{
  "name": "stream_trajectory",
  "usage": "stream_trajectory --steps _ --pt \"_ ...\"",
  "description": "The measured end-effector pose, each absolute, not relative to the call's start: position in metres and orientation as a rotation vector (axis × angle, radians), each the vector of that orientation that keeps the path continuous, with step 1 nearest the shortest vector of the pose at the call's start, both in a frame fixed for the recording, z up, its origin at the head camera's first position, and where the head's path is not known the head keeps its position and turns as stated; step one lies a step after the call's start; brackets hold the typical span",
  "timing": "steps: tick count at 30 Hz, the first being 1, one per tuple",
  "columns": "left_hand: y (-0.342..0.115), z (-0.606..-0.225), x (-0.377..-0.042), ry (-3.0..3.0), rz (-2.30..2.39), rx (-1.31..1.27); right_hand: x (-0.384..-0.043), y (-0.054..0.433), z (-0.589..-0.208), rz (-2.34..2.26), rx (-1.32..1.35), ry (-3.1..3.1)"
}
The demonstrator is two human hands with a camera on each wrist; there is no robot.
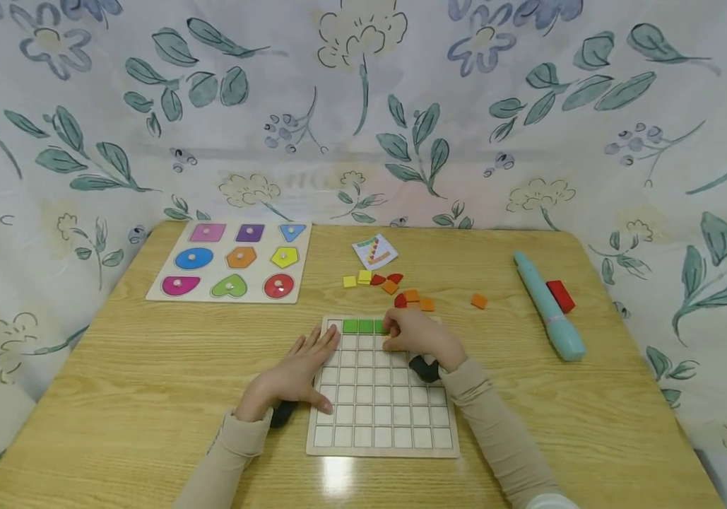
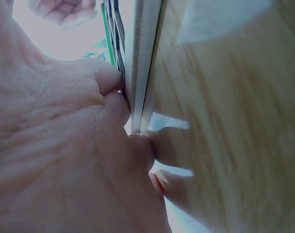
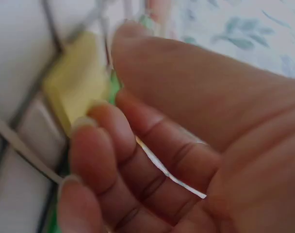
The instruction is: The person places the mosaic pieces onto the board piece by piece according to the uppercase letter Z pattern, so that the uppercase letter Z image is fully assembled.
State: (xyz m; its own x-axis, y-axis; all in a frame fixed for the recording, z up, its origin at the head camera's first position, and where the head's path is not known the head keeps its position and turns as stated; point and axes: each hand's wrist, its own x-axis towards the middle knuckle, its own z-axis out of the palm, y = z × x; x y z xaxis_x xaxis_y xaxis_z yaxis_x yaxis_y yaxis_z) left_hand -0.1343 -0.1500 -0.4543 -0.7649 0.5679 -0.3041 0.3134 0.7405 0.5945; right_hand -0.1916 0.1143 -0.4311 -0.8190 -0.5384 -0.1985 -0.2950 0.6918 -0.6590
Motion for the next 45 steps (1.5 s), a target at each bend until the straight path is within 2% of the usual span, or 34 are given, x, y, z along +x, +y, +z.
stream_trajectory --steps 8,14,21,27,31,45 --pt "-0.149 -0.452 -0.134 2.461 0.730 0.684 -0.186 0.119 -0.432 -0.832 -0.660 2.590" --pt "-0.150 -0.455 -0.134 2.469 0.720 0.676 -0.195 0.119 -0.436 -0.908 -0.705 2.490" --pt "-0.151 -0.452 -0.134 2.475 0.709 0.675 -0.233 0.101 -0.434 -1.158 -0.669 2.407" --pt "-0.151 -0.452 -0.133 2.484 0.691 0.690 -0.269 0.081 -0.438 -1.489 -0.487 2.233" --pt "-0.150 -0.453 -0.131 2.476 0.686 0.715 -0.282 0.074 -0.446 -1.544 -0.378 2.164" --pt "-0.149 -0.449 -0.129 2.478 0.732 0.712 -0.274 0.083 -0.448 -1.199 -0.464 2.388"
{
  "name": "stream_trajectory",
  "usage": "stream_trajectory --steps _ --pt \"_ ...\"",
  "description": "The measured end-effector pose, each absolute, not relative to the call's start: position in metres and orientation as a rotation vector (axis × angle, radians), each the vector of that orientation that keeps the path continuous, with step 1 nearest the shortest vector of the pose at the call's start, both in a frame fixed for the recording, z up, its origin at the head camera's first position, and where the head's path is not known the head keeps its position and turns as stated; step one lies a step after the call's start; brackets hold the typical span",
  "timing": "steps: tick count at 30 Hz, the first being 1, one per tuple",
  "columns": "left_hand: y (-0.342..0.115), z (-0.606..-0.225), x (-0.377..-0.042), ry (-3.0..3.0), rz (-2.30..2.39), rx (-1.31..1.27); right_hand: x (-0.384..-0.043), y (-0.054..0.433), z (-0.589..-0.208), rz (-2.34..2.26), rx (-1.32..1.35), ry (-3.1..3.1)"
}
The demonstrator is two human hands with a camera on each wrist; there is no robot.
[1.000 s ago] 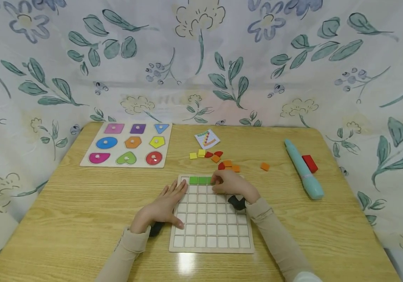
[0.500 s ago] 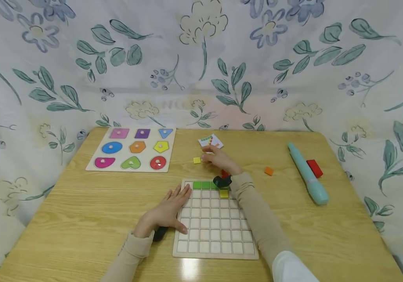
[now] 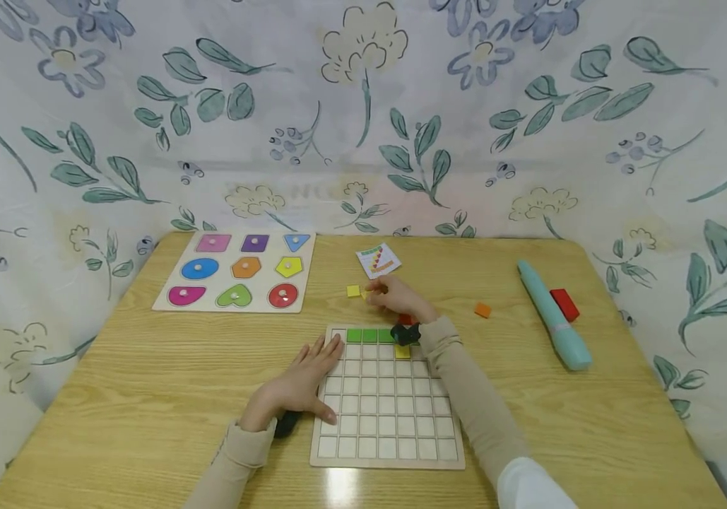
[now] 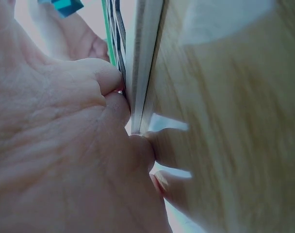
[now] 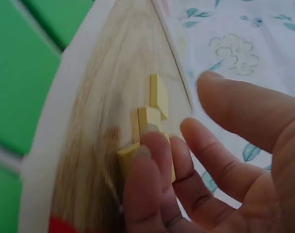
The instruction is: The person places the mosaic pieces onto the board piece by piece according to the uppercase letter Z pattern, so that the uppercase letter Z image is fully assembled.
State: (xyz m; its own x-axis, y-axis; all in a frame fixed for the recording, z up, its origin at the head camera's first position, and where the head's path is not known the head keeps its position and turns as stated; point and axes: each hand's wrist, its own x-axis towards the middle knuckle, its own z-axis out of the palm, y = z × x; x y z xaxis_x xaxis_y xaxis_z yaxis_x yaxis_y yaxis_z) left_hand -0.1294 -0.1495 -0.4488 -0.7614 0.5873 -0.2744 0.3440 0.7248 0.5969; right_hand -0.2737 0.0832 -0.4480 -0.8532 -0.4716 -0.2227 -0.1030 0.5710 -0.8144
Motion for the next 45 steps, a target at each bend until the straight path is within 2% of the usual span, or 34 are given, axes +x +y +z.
stream_trajectory --steps 7,16,29,37,45 --pt "-0.152 -0.453 -0.131 2.487 0.719 0.705 -0.262 0.098 -0.446 -0.895 -0.543 2.653" --pt "-0.151 -0.452 -0.131 2.468 0.753 0.698 -0.251 0.114 -0.448 -0.891 -0.384 2.731" --pt "-0.151 -0.452 -0.131 2.464 0.758 0.691 -0.240 0.130 -0.449 -1.010 -0.444 2.736" --pt "-0.150 -0.450 -0.130 2.473 0.740 0.690 -0.213 0.136 -0.435 -1.207 -0.433 2.495" --pt "-0.151 -0.452 -0.130 2.473 0.749 0.686 -0.195 0.129 -0.442 -1.262 -0.594 2.156"
